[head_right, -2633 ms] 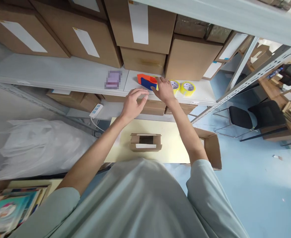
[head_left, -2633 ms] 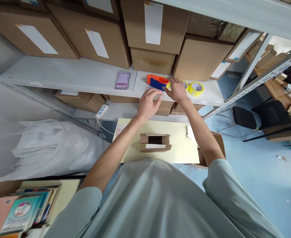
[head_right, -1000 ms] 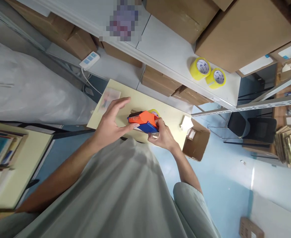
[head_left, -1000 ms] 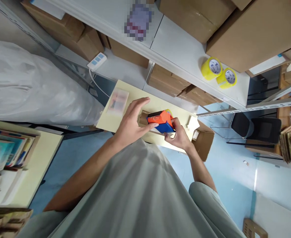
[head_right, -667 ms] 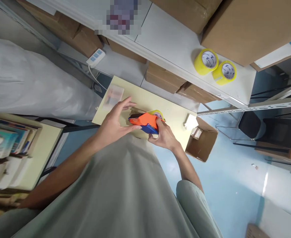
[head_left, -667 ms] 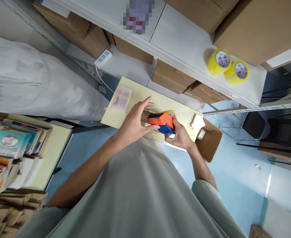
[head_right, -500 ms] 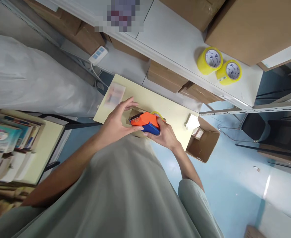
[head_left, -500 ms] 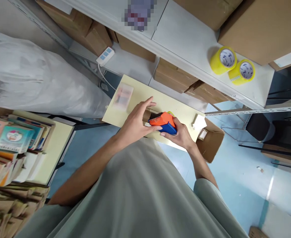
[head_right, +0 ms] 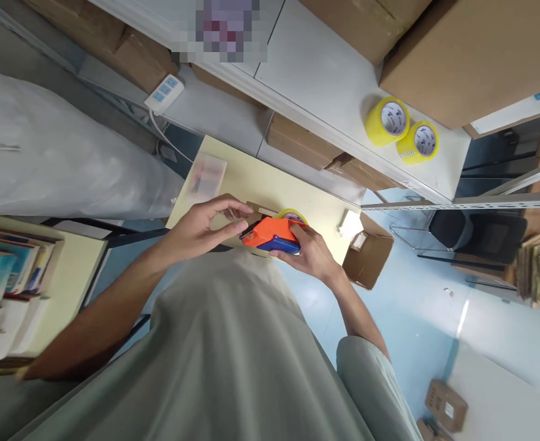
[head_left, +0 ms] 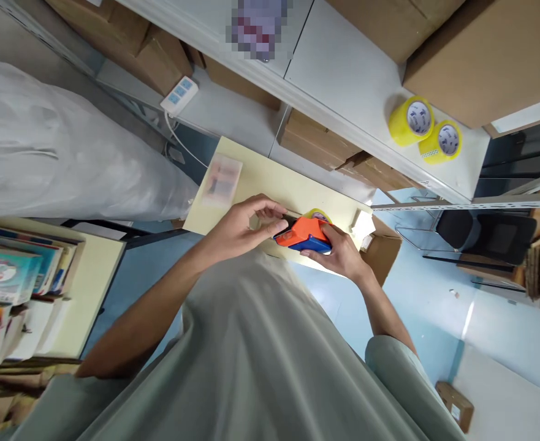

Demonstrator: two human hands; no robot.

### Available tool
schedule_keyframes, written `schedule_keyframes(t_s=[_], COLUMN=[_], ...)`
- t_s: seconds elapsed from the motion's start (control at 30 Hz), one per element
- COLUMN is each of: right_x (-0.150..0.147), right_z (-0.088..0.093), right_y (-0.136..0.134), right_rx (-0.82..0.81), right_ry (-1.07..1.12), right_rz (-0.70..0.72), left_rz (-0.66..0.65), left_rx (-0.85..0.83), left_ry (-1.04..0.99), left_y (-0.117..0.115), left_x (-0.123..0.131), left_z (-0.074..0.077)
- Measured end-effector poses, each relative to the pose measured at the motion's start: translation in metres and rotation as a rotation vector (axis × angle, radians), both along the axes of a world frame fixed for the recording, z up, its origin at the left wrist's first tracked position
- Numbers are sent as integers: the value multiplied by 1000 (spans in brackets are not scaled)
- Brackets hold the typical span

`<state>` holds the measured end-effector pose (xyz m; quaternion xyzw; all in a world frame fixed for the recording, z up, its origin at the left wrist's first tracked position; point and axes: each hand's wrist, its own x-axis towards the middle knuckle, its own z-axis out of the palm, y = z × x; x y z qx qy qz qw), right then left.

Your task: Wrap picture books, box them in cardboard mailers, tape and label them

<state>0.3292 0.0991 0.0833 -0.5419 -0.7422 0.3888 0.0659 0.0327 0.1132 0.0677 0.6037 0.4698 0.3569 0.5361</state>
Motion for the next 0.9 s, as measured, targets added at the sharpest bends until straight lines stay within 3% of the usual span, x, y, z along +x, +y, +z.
schedule_keyframes(t_s=[0.3,0.6,0.8,0.9], right_x=[-30,-69,-63,-54], right_z=[21,38,62,79], right_y=[5,16,32,40], right_rx=[-101,-300,-548,-548], right_ry=[-101,-298,-393,-386], right_rz=[23,-32,-60,-60], left_rz=[-88,-43,20,102], left_rx=[-154,-470,-648,-629], left_ry=[-101,-315,-413,-349], left_y=[17,4,-6,1], left_x=[-26,-26,-27,-38], left_z=[-21,-92,-113,-134])
